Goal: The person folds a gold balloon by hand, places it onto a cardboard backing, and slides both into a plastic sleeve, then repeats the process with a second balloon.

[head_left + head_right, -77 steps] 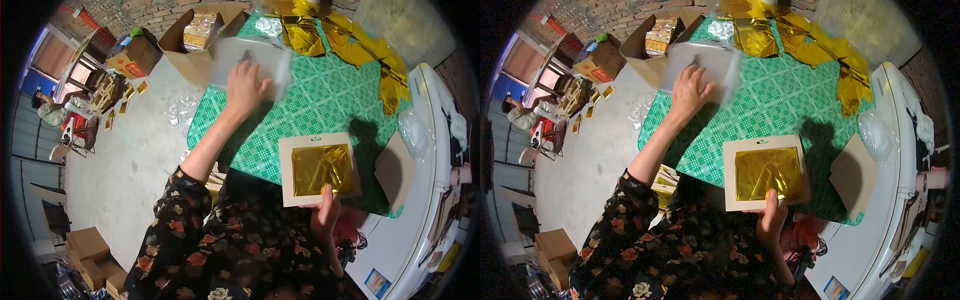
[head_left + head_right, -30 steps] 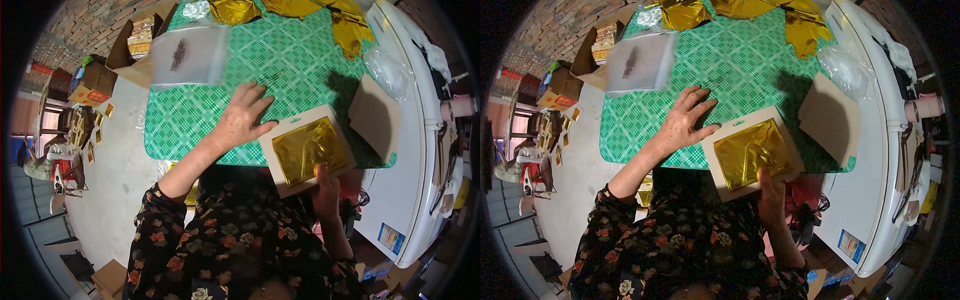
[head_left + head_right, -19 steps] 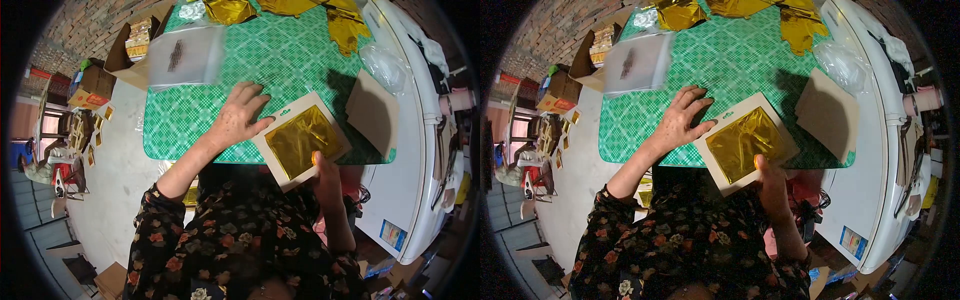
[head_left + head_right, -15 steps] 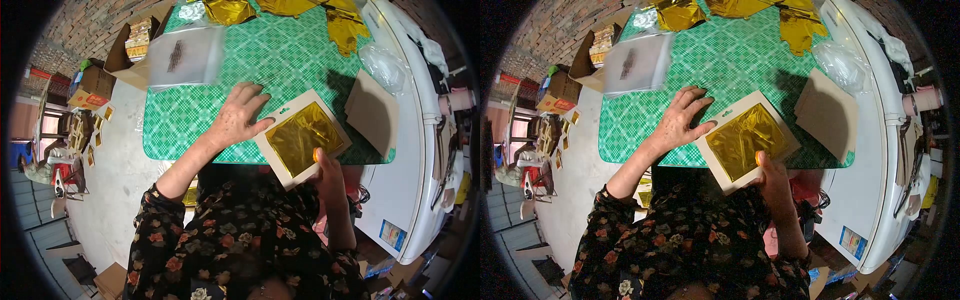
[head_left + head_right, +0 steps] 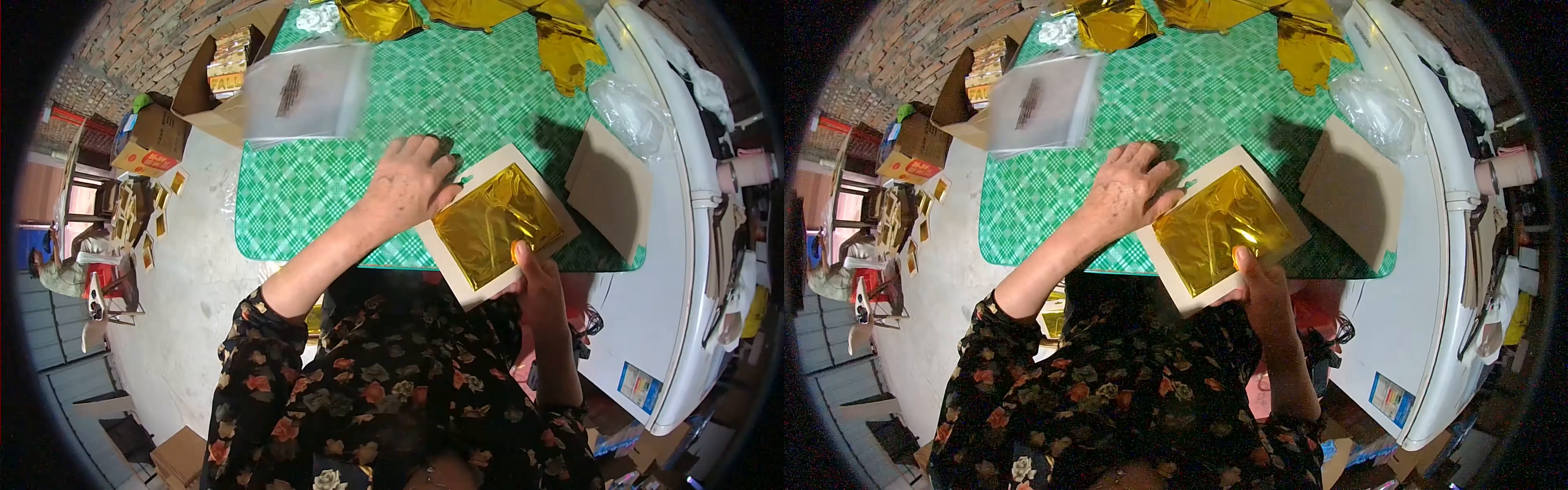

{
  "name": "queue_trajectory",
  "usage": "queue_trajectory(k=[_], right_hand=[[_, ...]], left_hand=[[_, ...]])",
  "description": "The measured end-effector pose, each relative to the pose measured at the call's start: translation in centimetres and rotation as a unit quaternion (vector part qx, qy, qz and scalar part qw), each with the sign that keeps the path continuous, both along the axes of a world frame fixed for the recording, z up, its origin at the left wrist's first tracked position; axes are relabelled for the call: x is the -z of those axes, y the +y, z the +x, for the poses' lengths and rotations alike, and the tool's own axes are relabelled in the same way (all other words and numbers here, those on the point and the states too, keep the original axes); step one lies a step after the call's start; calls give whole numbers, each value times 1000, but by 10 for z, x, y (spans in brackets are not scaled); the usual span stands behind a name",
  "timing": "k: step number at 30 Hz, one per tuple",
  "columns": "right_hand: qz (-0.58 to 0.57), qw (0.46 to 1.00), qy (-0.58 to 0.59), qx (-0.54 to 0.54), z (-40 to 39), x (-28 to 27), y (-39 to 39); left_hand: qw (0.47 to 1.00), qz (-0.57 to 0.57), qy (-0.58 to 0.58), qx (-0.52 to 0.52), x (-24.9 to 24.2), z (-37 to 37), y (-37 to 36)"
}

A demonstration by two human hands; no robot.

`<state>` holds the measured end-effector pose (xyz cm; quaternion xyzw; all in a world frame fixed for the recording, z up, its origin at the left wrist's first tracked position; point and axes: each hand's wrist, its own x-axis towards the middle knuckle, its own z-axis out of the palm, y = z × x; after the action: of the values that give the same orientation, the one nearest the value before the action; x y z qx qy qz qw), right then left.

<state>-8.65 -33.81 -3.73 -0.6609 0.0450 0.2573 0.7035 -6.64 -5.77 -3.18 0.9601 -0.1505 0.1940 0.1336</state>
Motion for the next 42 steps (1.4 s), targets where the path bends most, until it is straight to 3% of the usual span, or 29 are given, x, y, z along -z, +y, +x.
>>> queue_trajectory(k=[1, 13, 16, 22, 25, 28, 31, 38, 42], right_hand=[[35, 998, 58, 19, 0, -18, 8], [37, 998, 51, -7, 2, 0, 4], [21, 997, 78, 11, 5, -7, 8], [51, 997, 62, -13, 1, -6, 6], [53, 997, 58, -10, -3, -4, 3], [45, 998, 28, -26, -4, -6, 1], [-5, 999, 1, -48, 0, -4, -6], [4, 995, 96, -17, 6, -29, -20], [-90, 996, 21, 2, 0, -25, -26]], left_hand=[[1000, -5, 8, 4, 1, 2, -1], [992, 105, -62, 16, -4, 14, -14], [970, 239, -16, 40, -13, 11, -13], [960, 276, 36, 10, -18, 13, -21], [993, 121, 6, 0, -4, 24, -18], [993, -34, 106, -25, -1, 26, -11], [983, -45, 171, -46, -8, 21, -9], [989, -92, 113, -39, 8, 19, -2], [988, -88, 120, -35, 3, 22, -3]])
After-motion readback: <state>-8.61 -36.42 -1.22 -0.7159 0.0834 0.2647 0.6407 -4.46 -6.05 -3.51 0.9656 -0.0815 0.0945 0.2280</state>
